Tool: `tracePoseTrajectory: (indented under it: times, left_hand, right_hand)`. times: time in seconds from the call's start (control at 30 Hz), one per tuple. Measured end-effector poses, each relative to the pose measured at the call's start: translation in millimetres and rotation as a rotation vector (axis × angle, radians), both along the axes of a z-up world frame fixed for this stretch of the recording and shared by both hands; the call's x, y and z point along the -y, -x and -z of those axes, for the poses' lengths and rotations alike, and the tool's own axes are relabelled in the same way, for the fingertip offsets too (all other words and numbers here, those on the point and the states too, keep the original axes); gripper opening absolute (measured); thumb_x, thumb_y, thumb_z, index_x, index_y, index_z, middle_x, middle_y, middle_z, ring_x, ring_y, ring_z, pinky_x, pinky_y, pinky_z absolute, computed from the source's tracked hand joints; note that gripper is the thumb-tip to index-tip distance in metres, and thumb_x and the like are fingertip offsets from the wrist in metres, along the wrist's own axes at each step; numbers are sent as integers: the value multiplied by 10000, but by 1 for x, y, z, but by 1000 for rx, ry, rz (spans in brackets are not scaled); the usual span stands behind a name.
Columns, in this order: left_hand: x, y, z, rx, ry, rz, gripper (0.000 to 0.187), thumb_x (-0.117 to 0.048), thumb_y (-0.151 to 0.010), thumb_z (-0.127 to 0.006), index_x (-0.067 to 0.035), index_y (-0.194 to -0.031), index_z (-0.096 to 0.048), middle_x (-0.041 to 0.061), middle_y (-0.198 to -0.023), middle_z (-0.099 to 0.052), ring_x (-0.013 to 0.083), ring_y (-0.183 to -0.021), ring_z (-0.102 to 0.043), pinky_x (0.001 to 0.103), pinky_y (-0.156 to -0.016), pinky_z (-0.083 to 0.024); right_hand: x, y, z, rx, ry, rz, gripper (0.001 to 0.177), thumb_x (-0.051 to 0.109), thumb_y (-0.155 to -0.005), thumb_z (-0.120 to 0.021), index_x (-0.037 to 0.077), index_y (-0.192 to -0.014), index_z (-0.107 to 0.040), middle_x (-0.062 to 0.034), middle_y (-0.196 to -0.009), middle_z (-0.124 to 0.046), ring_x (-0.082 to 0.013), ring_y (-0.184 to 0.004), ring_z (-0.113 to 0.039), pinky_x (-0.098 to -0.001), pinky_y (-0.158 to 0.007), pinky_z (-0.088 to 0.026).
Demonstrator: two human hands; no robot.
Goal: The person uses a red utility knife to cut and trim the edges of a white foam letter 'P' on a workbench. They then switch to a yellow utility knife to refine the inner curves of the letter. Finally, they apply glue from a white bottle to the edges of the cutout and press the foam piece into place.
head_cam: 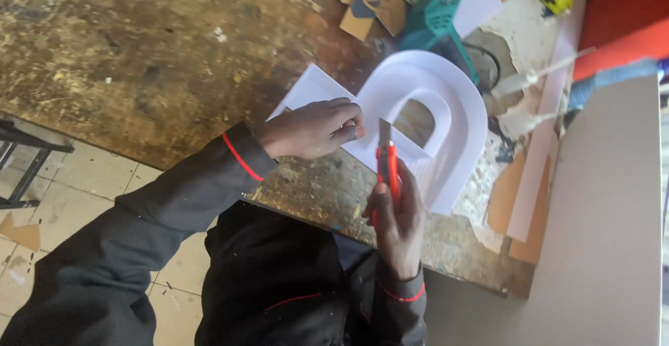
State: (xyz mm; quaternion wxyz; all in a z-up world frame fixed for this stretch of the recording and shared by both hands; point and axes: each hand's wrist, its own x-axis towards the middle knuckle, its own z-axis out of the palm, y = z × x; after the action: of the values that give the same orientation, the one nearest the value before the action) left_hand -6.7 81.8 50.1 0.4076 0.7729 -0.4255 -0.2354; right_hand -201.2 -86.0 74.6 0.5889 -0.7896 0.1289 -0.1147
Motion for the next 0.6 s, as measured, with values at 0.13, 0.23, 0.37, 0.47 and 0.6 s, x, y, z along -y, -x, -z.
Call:
tracePoseTrajectory:
  times: [0.13,0.23,0.37,0.47,0.6]
  left_hand:
    - [-43,-10,13,91,192,-110,135,-142,-1160,-551,-62,-1215,-645,217,-1116,-695,539,-1073,-763,568,-826,-634]
    - [-83,-24,12,155,216,-185,119,-147,-1155,-600,-76,-1209,-678,169,-1081,-696,463,-1098,-778,513,-846,-639]
    - [-133,-48,-3,33,279,-219,176,-86,-1156,-549,-24,-1181,-712,209,-1105,-708,499,-1086,-764,538,-858,-619]
    - [-180,-88,8,67,280,-355,168,-46,-1134,-587,-19,-1198,-740,221,-1124,-725,502,-1116,-764,508,-838,-641]
    - [-253,-172,64,170,275,-657,213,-50,-1153,-604,-7,-1311,-739,216,-1179,-727,471,-1191,-749,503,-900,-659]
  right_hand:
    - [-34,-53,-2,29,-23,-140,621,165,-1084,-708,-61,-1633,-528,-253,-850,-761,-287,-674,-792,-367,-543,-666]
    - [-66,-100,-18,58,-90,-238,683,158,-1078,-739,-33,-1681,-480,-280,-944,-751,-306,-742,-802,-367,-578,-688]
    - [-104,-168,-16,126,-17,-414,686,157,-1116,-719,17,-1722,-429,-330,-1125,-746,-331,-879,-813,-396,-675,-733]
    - [-133,-222,6,129,-32,-501,692,165,-1125,-713,15,-1729,-412,-300,-1080,-759,-330,-856,-806,-400,-692,-731]
    - [-187,-266,-24,86,-63,-609,691,148,-1131,-654,-17,-1742,-377,-267,-1093,-702,-314,-977,-760,-431,-849,-721]
